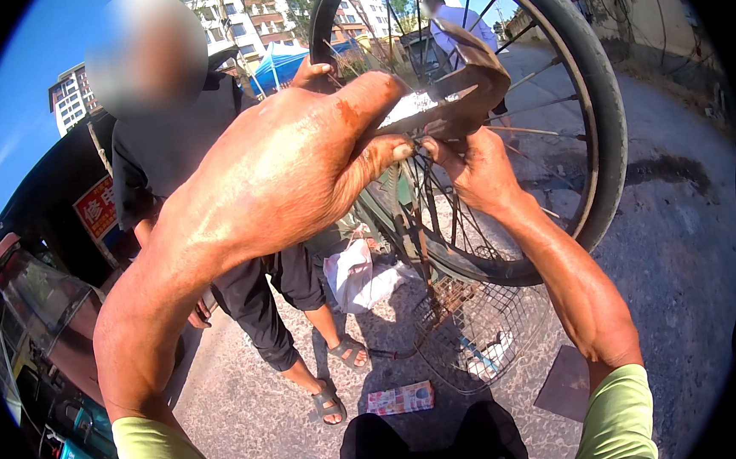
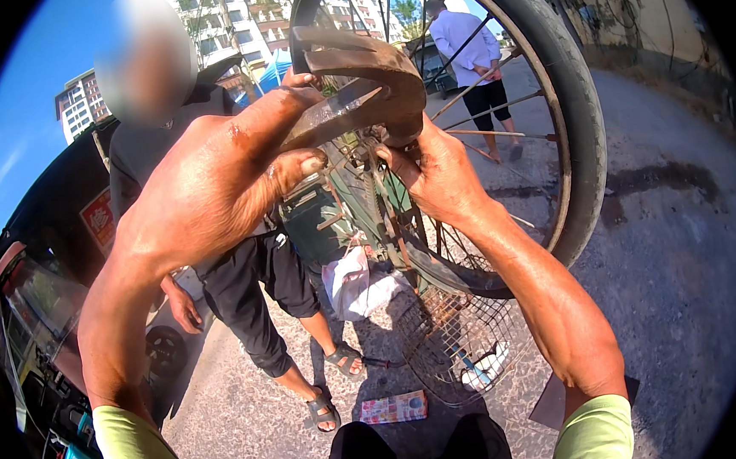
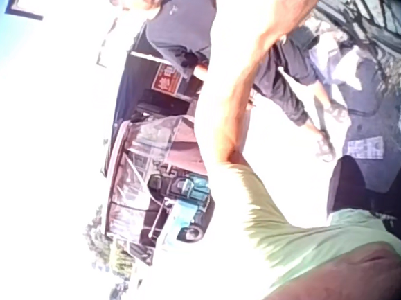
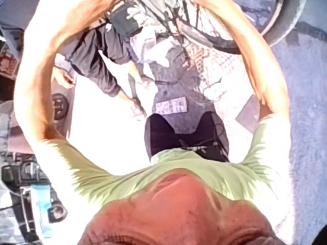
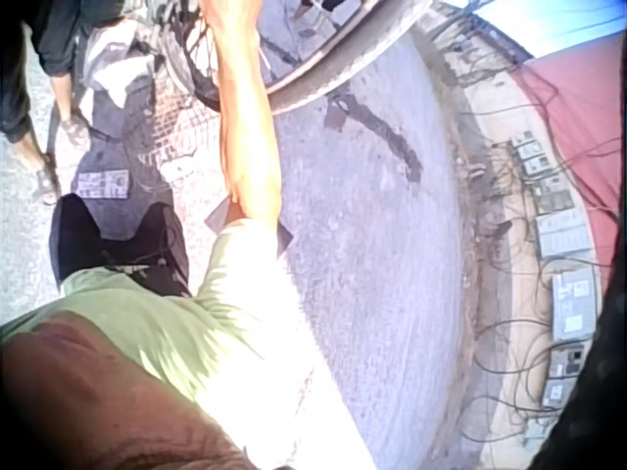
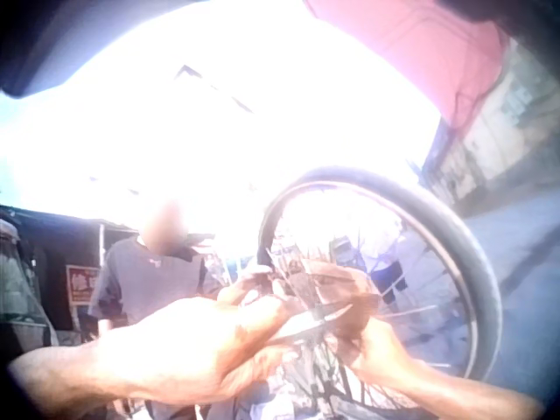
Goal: The person repairs a bicycle wheel by using a hammer and a metal bar to adjust the spokes. They repeatedly strike the spokes to true the wheel while another person holds the wheel steady. The task involves precise manual coordination to align the wheel structure.
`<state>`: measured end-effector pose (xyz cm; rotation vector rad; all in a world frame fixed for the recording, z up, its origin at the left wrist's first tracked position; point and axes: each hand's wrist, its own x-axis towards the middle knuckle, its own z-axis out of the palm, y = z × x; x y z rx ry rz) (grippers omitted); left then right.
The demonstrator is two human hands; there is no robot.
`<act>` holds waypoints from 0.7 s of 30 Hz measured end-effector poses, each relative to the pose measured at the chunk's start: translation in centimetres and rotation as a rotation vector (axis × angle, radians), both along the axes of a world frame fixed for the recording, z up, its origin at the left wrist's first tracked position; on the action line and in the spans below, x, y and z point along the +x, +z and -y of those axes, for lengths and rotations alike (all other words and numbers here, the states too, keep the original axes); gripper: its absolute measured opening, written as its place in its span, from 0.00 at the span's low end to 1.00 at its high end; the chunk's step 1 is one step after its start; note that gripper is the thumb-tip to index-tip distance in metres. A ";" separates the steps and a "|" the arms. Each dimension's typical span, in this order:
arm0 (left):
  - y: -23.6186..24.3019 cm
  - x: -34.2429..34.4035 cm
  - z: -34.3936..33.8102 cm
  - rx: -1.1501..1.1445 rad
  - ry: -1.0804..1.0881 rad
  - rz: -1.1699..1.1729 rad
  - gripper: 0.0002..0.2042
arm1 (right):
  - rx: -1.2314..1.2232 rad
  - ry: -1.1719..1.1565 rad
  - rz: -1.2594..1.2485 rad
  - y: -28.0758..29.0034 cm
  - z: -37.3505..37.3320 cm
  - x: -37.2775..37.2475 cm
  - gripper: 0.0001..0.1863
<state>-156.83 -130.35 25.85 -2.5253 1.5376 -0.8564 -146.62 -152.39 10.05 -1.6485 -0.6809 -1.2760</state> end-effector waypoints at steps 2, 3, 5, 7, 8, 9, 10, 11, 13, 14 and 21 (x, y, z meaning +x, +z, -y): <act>0.5 -0.4 0.2 -0.051 -0.094 0.046 0.19 | 0.031 0.065 -0.007 0.2 -0.1 0.3 0.21; 0.3 -0.4 0.2 -0.092 -0.175 0.052 0.19 | 0.047 0.098 -0.012 0.3 -0.3 0.4 0.21; -0.2 -0.5 -0.1 -0.115 -0.276 0.061 0.18 | 0.002 0.063 0.053 0.8 -0.2 0.4 0.17; 0.1 -0.5 -0.1 0.024 -0.086 0.046 0.16 | 0.005 0.127 0.078 0.8 -0.3 0.7 0.14; 0.4 -0.4 0.2 0.066 0.014 0.053 0.16 | -0.070 -0.001 -0.071 1.5 -0.2 -0.4 0.11; 0.4 -0.4 0.5 0.109 0.114 0.060 0.16 | -0.063 0.000 -0.064 1.3 -0.1 -0.3 0.11; 0.3 -0.5 0.6 0.083 0.099 0.059 0.15 | -0.057 0.000 -0.056 1.0 -0.1 -0.1 0.11; 0.3 -0.5 0.8 0.057 0.076 0.061 0.15 | -0.051 -0.008 -0.045 1.0 0.2 0.0 0.12; 0.4 -0.7 1.0 -0.023 -0.017 0.078 0.14 | -0.059 -0.049 -0.046 1.4 0.5 -0.3 0.13; 0.2 -1.3 0.7 -0.072 -0.070 0.095 0.14 | -0.077 -0.104 -0.011 1.8 -0.1 -0.8 0.13; 0.0 0.1 0.8 0.047 -0.008 0.106 0.12 | -0.076 -0.032 -0.050 1.3 0.3 -0.1 0.14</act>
